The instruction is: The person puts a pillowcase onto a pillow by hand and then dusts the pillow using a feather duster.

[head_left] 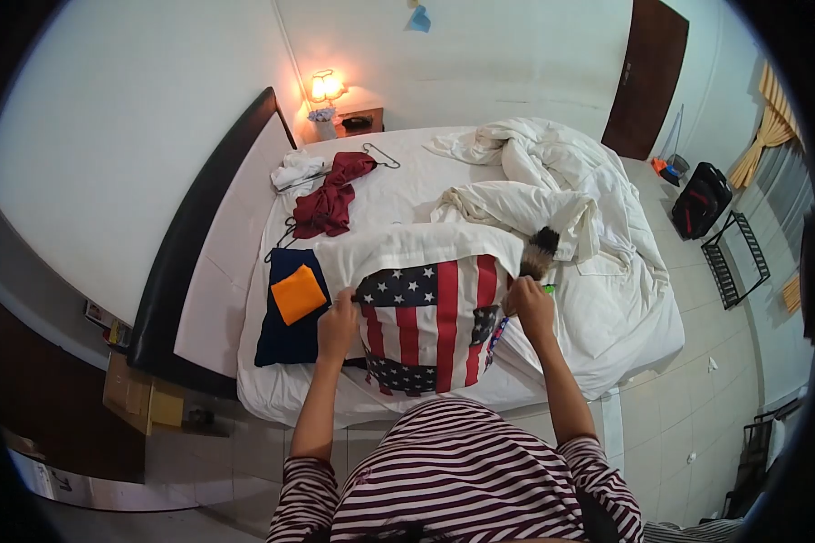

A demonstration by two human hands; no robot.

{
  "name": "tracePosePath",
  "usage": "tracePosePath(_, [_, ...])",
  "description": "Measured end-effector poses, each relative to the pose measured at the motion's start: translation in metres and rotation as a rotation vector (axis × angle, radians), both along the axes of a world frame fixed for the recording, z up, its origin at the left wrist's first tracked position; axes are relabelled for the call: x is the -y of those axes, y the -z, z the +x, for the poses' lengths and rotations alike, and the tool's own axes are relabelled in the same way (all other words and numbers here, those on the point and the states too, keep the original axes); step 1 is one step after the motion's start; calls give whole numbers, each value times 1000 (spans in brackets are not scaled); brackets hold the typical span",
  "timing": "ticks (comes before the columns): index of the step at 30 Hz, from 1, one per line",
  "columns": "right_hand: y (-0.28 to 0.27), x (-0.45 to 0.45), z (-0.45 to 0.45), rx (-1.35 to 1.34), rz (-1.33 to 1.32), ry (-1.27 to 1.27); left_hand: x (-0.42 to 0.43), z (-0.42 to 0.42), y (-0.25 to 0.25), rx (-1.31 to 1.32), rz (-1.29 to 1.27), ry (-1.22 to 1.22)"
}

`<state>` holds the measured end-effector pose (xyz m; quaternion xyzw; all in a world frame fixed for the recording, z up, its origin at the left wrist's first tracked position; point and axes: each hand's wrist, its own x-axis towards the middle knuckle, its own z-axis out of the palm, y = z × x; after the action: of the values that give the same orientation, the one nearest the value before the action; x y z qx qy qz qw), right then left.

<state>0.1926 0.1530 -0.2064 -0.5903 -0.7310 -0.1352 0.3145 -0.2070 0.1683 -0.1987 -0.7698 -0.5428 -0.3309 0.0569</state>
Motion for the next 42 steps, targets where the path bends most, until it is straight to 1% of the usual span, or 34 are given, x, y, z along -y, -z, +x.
tracePosePath(1, [-5, 5, -4, 30, 61, 71, 5, 1, -3, 15, 141, -61])
tracePosePath(2, [-1, 15, -7, 59, 120, 144, 11, -6, 14, -10, 124, -52])
tracePosePath(3, [19, 23, -6, 64, 71, 52, 19, -17, 42, -35, 104, -42])
tracePosePath(4, [53, 30, -1, 68, 16, -39, 25, -28, 67, -62, 79, -30])
tracePosePath(5, [94, 34, 11, 138, -218, -130, 34, -35, 84, -144, -39, 5])
tracePosePath(6, [115, 40, 19, 241, -350, -202, 40, -41, 98, -226, -154, 39])
tracePosePath(7, [122, 35, 22, 242, -398, -195, 43, -41, 98, -306, -262, 72])
tracePosePath(8, [129, 31, 24, 240, -446, -188, 38, -40, 96, -289, -268, 21])
tracePosePath(9, [111, 24, 21, 175, -397, -139, 28, -33, 76, -272, -274, -29])
tracePosePath(10, [69, 16, 13, 112, -347, -90, 18, -26, 56, -252, -280, -79])
tracePosePath(11, [31, 14, 5, 49, -159, -84, 11, -22, 39, -185, -157, -74])
tracePosePath(12, [-2, 15, -3, 24, -53, -40, 14, -18, 24, -121, -74, -76])
tracePosePath(14, [-19, 24, -16, 78, 61, 55, 18, -12, 1, 4, 98, -84])
tracePosePath(15, [5, 30, -17, 46, 74, 4, 20, -18, 16, -55, 82, -35])
tracePosePath(16, [46, 35, -13, 15, 87, -45, 24, -29, 50, -113, 65, 16])
tracePosePath(17, [90, 37, -1, 160, -210, -152, 32, -38, 79, -170, 39, 67])
tracePosePath(18, [130, 42, 15, 243, -286, -257, 39, -46, 96, -286, -108, 76])
tracePosePath(20, [146, 44, 24, 384, -566, -256, 42, -59, 113, -518, -386, 92])
tracePosePath(21, [139, 37, 21, 343, -497, -238, 38, -54, 105, -465, -366, 58])
tracePosePath(23, [105, 18, 12, 261, -360, -205, 28, -33, 70, -359, -323, -9])
tracePosePath(26, [45, 22, 4, 109, -87, -112, 33, -28, 39, -137, 3, -40])
tracePosePath(27, [41, 26, 0, 39, 45, -41, 35, -29, 41, -194, -42, -67])
tracePosePath(28, [56, 27, 4, 74, -116, -90, 41, -30, 47, -249, -88, -95])
tracePosePath(29, [90, 28, 15, 110, -286, -139, 49, -30, 55, -303, -143, -121])
tracePosePath(30, [117, 33, 19, 143, -470, -191, 56, -37, 71, -370, -235, -66])
tracePosePath(31, [123, 34, 19, 361, -625, -175, 55, -47, 86, -433, -320, -12])
tracePosePath(32, [125, 31, 20, 341, -578, -183, 48, -54, 99, -495, -388, 42])
tracePosePath(34, [117, 29, 15, 298, -484, -196, 51, -50, 87, -345, -333, -50])
tracePosePath(35, [111, 31, 18, 164, -364, -155, 54, -49, 81, -271, -306, -95])
tracePosePath(37, [87, 43, 23, 6, -194, -76, 72, -44, 56, 142, -73, -153])
tracePosePath(38, [77, 49, 25, -73, -110, -34, 77, -40, 51, 348, 43, -179])
tracePosePath(39, [68, 57, 25, -100, -76, -55, 86, -37, 59, 444, 35, -204])
tracePosePath(42, [88, 79, 23, -265, -67, -120, 91, -11, 83, 871, 282, -259])
